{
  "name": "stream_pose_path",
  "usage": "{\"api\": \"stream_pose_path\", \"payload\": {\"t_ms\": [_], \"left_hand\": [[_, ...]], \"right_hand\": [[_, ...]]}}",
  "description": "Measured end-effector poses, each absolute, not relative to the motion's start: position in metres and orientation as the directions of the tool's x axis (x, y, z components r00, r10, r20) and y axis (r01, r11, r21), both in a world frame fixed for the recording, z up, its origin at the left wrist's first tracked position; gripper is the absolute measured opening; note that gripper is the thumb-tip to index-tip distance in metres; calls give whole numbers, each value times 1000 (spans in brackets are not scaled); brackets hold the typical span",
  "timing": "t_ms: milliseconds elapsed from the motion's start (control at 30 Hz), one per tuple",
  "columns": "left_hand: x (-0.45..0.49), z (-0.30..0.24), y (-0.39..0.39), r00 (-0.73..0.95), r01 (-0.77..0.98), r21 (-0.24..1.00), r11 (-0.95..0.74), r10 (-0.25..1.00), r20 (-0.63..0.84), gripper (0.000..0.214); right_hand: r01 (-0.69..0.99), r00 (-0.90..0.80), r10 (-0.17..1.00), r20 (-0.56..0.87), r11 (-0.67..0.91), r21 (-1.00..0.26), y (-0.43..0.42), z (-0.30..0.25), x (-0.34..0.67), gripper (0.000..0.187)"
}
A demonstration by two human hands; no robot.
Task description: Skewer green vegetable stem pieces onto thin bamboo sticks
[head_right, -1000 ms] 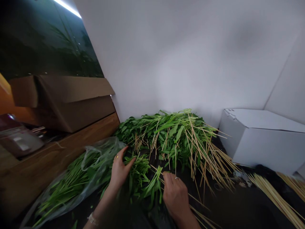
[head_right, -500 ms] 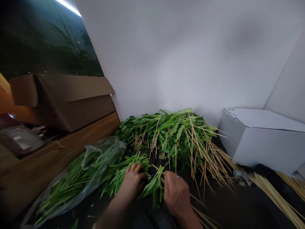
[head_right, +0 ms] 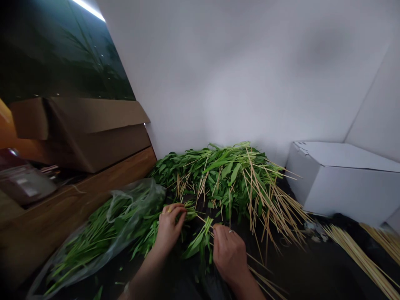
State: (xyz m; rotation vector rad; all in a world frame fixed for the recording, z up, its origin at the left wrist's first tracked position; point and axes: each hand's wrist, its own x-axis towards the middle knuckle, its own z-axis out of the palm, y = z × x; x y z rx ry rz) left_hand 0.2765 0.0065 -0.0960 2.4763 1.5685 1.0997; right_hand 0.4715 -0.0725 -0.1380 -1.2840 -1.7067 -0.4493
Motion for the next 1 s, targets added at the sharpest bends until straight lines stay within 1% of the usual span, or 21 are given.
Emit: {"api": "stream_pose_path", "payload": {"t_ms": [100,167,267,333,433,500,567,667,767,833,900,1000], "left_hand": [[276,-85,14,216,729,454,-513,801,559,16],[277,-82,16,193,649,567,-507,831,523,16],[279,-80,15,78,450,780,-434,889,450,17],[278,-75,13,-28,288,870,-400,905,425,19],[273,-57,11,-201,69,903,-425,880,430,23],[269,-39,8,-306,-75,876,-477,847,435,24],[266,-20,4,-363,-215,820,-531,823,437,25],[263,0,-5,-349,-312,770,-557,821,452,27],[263,0,-13,-288,-287,825,-487,865,411,33],[265,-11,-15,-201,-238,891,-386,917,344,37],[271,-27,-15,-95,-225,940,-257,966,241,40],[282,-56,-14,10,-307,951,-47,999,52,40]], "right_hand": [[896,-37,558,829,386,-221,-72,-141,472,20],[893,-46,559,828,394,-217,-71,-142,472,20],[890,-44,556,830,399,-220,-71,-141,472,20],[894,-38,552,833,391,-218,-71,-141,471,20],[897,-39,553,832,386,-214,-71,-141,471,20],[896,-48,550,834,393,-208,-71,-141,471,20],[893,-53,553,831,399,-209,-71,-141,471,20],[894,-45,562,826,392,-218,-72,-140,471,20],[896,-37,550,834,389,-216,-72,-140,471,19],[894,-41,543,839,395,-213,-71,-141,470,19],[887,-51,541,839,411,-211,-71,-141,469,20],[879,-64,547,835,428,-212,-72,-141,468,21]]}}
